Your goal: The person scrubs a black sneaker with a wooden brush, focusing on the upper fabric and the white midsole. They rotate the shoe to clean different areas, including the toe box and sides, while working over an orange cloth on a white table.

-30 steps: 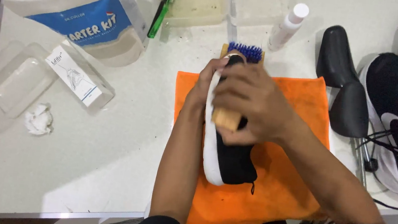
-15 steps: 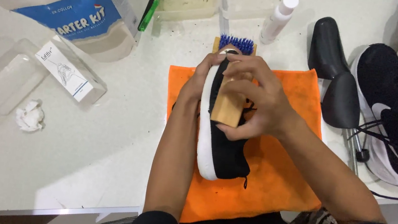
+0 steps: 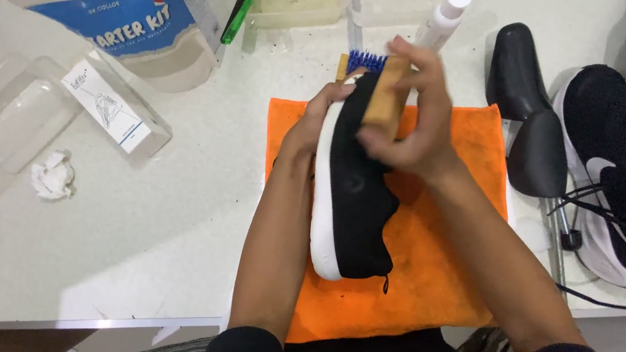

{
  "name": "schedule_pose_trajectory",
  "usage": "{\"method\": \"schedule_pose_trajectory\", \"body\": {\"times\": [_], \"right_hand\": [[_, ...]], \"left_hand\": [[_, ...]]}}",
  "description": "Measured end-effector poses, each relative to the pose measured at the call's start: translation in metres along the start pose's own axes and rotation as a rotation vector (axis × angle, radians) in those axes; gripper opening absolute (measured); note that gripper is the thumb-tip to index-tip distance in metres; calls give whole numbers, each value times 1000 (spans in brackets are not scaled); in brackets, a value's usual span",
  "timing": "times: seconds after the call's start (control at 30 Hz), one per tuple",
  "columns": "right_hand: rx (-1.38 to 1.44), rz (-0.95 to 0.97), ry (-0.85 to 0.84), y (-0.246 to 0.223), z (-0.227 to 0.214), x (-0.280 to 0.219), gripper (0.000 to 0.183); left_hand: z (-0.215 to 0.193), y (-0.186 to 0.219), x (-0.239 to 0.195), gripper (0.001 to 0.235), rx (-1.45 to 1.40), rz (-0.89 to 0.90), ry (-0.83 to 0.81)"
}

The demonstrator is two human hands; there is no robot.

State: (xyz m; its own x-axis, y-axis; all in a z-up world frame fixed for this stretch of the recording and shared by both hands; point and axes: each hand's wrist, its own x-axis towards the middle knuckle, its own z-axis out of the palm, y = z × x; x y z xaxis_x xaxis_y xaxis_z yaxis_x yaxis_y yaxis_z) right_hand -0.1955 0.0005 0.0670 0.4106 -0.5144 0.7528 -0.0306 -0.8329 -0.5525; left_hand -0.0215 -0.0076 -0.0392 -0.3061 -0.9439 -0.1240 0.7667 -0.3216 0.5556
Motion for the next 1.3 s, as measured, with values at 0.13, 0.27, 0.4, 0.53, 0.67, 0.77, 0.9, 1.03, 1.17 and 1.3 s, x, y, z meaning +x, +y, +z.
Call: {"method": "schedule_pose_trajectory", "body": {"times": [0.13,0.27,0.4,0.53,0.67,0.77,0.9,1.03,1.17,1.3], "right_hand": [[149,167,152,-8,-1,4,41],[60,-175,39,-16,0,-2,72],[-87,-65,165,-10,-2,3,85],[-181,-334,163,-21,6,1,99],[-12,-237,52,-24,2,3,82],[-68,-21,185,-28,-11,8,59],[642,544,594,-26,-17,25,58],[1088,775,511,-32,-42,38,65],[1283,593,91,-28,-60,41,72],[1273,522,24,-7,-77,63,83]], "left_hand": [[33,17,-17,36,101,14,-149],[53,28,-27,32,149,37,-306],[80,41,-46,49,348,-151,152],[77,41,-44,57,203,-178,131],[60,34,-41,35,205,-64,-132],[63,28,-39,30,164,-18,-181],[57,29,-36,27,73,62,-317],[61,36,-36,33,243,118,-345],[56,31,-37,47,311,28,-135],[41,23,-25,31,221,-6,-154]]}}
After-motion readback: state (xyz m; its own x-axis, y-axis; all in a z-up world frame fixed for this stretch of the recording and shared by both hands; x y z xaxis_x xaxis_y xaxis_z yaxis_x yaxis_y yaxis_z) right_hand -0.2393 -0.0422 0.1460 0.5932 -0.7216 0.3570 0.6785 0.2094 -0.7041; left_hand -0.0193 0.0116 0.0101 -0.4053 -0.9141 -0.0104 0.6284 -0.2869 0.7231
